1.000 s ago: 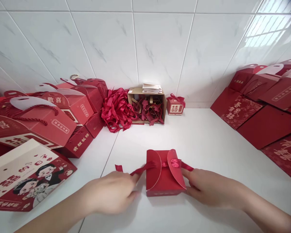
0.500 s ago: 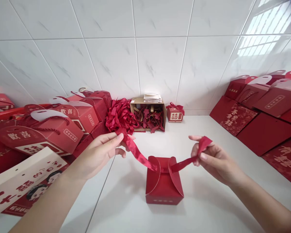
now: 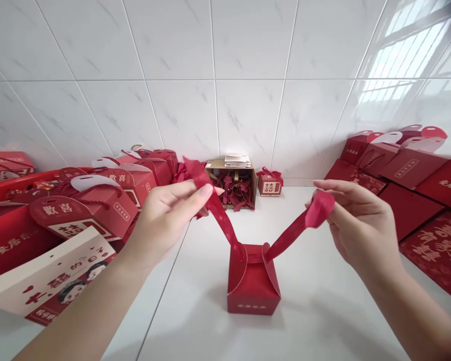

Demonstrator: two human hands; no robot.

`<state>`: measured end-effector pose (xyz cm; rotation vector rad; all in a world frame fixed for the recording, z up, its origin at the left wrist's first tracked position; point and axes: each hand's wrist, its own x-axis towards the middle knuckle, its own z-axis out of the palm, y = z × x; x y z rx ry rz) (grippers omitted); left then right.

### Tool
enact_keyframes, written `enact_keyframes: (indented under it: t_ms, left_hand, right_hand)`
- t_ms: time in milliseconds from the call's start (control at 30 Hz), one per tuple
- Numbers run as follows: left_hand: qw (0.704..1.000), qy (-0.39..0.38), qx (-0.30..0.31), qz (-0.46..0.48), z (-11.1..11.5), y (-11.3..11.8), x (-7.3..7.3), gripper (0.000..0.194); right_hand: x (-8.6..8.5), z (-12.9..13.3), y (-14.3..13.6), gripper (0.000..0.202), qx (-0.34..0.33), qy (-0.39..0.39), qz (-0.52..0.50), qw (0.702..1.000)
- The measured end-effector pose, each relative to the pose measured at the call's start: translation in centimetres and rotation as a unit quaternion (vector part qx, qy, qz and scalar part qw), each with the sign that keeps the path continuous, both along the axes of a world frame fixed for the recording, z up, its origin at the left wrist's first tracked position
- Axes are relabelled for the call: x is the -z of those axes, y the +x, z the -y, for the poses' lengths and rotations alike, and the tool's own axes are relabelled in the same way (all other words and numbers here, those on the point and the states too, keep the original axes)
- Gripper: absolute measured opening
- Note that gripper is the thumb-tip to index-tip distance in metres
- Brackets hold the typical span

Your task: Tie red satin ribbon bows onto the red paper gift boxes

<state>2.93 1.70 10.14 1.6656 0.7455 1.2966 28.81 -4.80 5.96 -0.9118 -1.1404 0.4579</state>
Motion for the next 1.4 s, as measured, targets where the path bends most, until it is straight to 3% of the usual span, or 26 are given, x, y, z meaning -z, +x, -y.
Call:
enact_keyframes:
  t_ms: [167,267,567,867,1067,1233,1300,1400]
  left_hand:
    - [0.999,0.028,0.031,0.023,-0.3,1.8,-1.6,0.009]
    - [0.997,0.026,0.066,0.036,-0.4,2.3,-2.2,0.009]
    - [0.995,0.022,0.079,0.057,0.1,3.4,-2.3,0.014]
    - [0.993,0.012,0.056,0.107,0.6,4.4,-1.9,0.015]
    - [0.99,-0.002,0.1,0.101,0.7,4.4,-2.5,0.017]
    - [0.989,-0.04,0.138,0.027,1.2,4.7,-2.7,0.033]
    - [0.99,-0.054,0.133,-0.017,1.5,4.8,-2.8,0.039]
    - [0.987,-0.065,0.139,-0.05,1.6,4.8,-2.9,0.039]
  right_hand:
    - [-2.7,-0.9,-1.6,0.01,-0.01,0.016,0.012,1.0]
    - [-3.6,-1.4,-2.3,0.007,-0.056,0.024,-0.021,0.998]
    - [-4.5,-2.0,-3.1,0.013,-0.109,0.024,-0.04,0.993]
    - [-5.4,-1.7,-3.5,0.014,-0.09,0.02,-0.041,0.995]
    - [-5.7,-1.9,-3.8,0.018,-0.179,-0.016,-0.094,0.979]
    - [-5.8,-2.1,-4.7,0.013,-0.189,-0.055,-0.022,0.98]
    - [-5.4,-2.0,-4.9,0.008,-0.232,-0.043,0.018,0.972]
    - [-4.7,-1.8,-4.7,0.016,-0.329,0.003,0.062,0.942]
